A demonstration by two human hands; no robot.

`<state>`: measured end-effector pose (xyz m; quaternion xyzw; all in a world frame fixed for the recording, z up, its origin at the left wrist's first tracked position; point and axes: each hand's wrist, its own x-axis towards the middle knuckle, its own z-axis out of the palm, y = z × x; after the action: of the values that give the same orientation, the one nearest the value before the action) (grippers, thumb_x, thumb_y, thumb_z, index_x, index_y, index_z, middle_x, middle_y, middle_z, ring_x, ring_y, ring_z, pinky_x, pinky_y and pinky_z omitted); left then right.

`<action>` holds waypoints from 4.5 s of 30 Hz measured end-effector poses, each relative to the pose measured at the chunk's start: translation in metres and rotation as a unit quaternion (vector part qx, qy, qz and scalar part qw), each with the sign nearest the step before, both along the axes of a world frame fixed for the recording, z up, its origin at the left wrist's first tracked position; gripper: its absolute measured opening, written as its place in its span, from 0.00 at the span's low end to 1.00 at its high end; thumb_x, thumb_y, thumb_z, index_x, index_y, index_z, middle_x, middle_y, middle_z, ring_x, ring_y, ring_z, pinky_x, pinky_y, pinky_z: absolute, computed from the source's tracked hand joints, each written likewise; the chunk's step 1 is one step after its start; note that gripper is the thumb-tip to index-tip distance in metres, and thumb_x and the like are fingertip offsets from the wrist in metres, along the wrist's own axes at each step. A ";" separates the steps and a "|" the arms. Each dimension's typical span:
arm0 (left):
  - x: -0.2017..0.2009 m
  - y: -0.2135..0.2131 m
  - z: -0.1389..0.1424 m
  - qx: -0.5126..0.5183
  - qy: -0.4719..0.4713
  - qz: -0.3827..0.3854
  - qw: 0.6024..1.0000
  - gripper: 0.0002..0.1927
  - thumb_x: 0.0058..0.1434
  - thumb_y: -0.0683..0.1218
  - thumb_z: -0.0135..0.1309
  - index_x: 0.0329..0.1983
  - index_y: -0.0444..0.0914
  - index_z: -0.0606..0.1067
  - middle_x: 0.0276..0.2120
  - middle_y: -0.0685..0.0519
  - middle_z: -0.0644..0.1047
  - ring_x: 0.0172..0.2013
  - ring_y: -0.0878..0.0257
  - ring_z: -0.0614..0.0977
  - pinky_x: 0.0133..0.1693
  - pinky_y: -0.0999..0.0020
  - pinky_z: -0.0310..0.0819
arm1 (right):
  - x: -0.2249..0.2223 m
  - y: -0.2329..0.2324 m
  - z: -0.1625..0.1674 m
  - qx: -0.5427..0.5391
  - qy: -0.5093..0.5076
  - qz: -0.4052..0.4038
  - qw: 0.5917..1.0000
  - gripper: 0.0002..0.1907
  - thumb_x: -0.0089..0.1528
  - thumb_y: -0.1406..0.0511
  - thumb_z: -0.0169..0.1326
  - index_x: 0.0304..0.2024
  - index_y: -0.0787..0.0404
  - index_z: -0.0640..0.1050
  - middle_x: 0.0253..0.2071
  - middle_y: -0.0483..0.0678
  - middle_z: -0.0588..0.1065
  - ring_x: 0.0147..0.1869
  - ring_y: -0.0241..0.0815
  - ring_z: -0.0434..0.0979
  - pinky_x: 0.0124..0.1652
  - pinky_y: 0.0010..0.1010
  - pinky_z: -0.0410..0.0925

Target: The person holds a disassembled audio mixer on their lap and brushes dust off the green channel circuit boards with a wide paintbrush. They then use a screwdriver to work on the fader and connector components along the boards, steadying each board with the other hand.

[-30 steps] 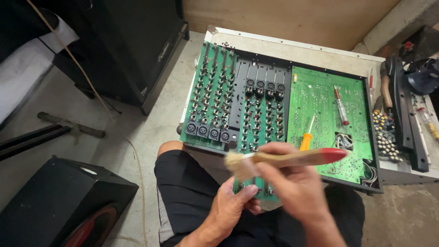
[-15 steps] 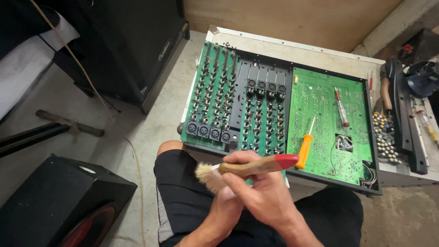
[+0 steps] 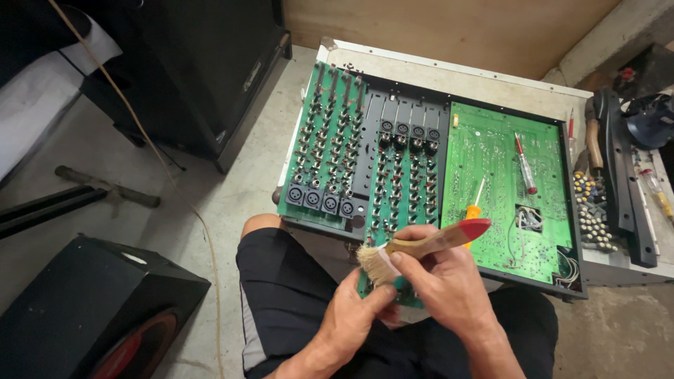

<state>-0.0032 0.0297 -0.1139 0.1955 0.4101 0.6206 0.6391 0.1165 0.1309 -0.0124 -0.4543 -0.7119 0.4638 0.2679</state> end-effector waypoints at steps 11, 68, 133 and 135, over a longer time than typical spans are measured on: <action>-0.014 -0.001 -0.002 0.029 -0.120 -0.034 0.992 0.27 0.63 0.42 0.60 0.64 0.35 0.66 0.43 0.48 0.79 0.34 0.62 0.84 0.37 0.67 0.81 | 0.015 0.015 -0.017 -0.100 0.059 -0.048 0.992 0.16 0.58 0.67 0.61 0.48 0.64 0.79 0.39 0.44 0.81 0.40 0.32 0.79 0.38 0.26 0.74; -0.044 0.166 0.003 0.073 0.658 0.151 0.734 0.34 0.53 0.43 0.64 0.60 0.28 0.64 0.56 0.35 0.67 0.54 0.36 0.70 0.57 0.48 0.66 | -0.038 0.141 -0.055 0.145 0.095 -0.128 0.977 0.14 0.66 0.66 0.59 0.52 0.68 0.78 0.42 0.47 0.78 0.42 0.34 0.77 0.39 0.25 0.72; -0.062 0.209 -0.135 0.084 0.670 0.157 0.721 0.23 0.54 0.40 0.62 0.53 0.30 0.72 0.59 0.31 0.66 0.55 0.34 0.69 0.55 0.47 0.67 | -0.040 0.169 -0.208 0.093 0.103 -0.266 0.954 0.15 0.64 0.67 0.56 0.53 0.62 0.77 0.40 0.47 0.79 0.29 0.35 0.77 0.25 0.27 0.71; -0.062 0.207 -0.131 0.097 0.678 0.171 0.708 0.22 0.55 0.39 0.60 0.54 0.30 0.73 0.59 0.30 0.66 0.55 0.33 0.70 0.56 0.46 0.68 | -0.054 0.157 -0.200 0.091 0.131 -0.207 0.965 0.15 0.62 0.68 0.60 0.51 0.63 0.78 0.37 0.48 0.78 0.29 0.34 0.74 0.27 0.25 0.68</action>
<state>-0.0655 0.2369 -0.2452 0.5515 0.6968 0.4560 0.0489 0.0625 0.2879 -0.2122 -0.5007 -0.6000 0.3872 0.4893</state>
